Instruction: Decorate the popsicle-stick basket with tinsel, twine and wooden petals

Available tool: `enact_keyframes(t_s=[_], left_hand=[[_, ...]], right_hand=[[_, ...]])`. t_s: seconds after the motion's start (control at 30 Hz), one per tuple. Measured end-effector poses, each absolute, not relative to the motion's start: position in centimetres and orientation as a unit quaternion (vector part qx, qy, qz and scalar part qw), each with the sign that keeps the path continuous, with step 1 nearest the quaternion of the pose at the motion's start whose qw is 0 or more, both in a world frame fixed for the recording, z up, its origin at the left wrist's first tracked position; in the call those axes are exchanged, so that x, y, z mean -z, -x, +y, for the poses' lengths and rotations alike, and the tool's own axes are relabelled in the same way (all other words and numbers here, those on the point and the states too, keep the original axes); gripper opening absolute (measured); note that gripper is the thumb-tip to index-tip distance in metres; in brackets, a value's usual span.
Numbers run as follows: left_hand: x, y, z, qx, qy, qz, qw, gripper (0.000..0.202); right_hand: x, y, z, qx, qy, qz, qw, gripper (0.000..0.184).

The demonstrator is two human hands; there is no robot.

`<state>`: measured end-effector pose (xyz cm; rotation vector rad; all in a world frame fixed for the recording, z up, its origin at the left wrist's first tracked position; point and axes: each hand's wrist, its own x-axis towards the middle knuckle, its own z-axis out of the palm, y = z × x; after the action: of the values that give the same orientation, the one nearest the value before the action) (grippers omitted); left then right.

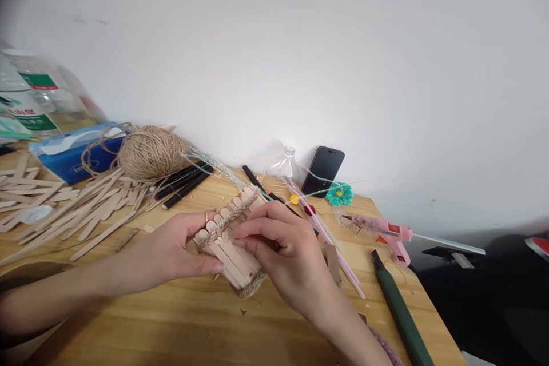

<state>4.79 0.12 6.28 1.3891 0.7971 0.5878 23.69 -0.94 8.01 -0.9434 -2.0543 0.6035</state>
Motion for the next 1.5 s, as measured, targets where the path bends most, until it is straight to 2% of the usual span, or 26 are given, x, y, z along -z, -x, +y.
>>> enact_keyframes(t_s=[0.17,0.43,0.63,0.93,1.17,1.5], left_hand=[[-6.3,-4.8,0.0,-0.258,-0.614,0.355,0.656,0.024],[-6.5,-4.8,0.0,-0.263,-0.627,0.36,0.639,0.019],[-6.9,-4.8,-0.2,-0.248,-0.683,0.383,0.571,0.011],[-6.0,-5.1,-0.6,-0.267,-0.725,0.385,0.506,0.018],[-5.5,-5.2,-0.8,-0.299,-0.715,0.396,0.494,0.012],[-5.2,-5.6,-0.9,-0.315,-0.709,0.407,0.481,0.014]], right_hand=[[-7.8,-23.6,-1.0,-0.208,0.362,-0.817,0.399,0.015],[-7.9,-23.3,-1.0,-0.203,0.373,-0.809,0.406,0.015],[-8.0,-23.3,-1.2,-0.201,0.386,-0.809,0.396,0.015],[-8.1,-23.1,-1.5,-0.203,0.38,-0.812,0.395,0.013],[-8.1,-23.0,-1.6,-0.205,0.387,-0.811,0.388,0.012],[-8.0,-23.0,-1.7,-0.211,0.384,-0.813,0.384,0.013]])
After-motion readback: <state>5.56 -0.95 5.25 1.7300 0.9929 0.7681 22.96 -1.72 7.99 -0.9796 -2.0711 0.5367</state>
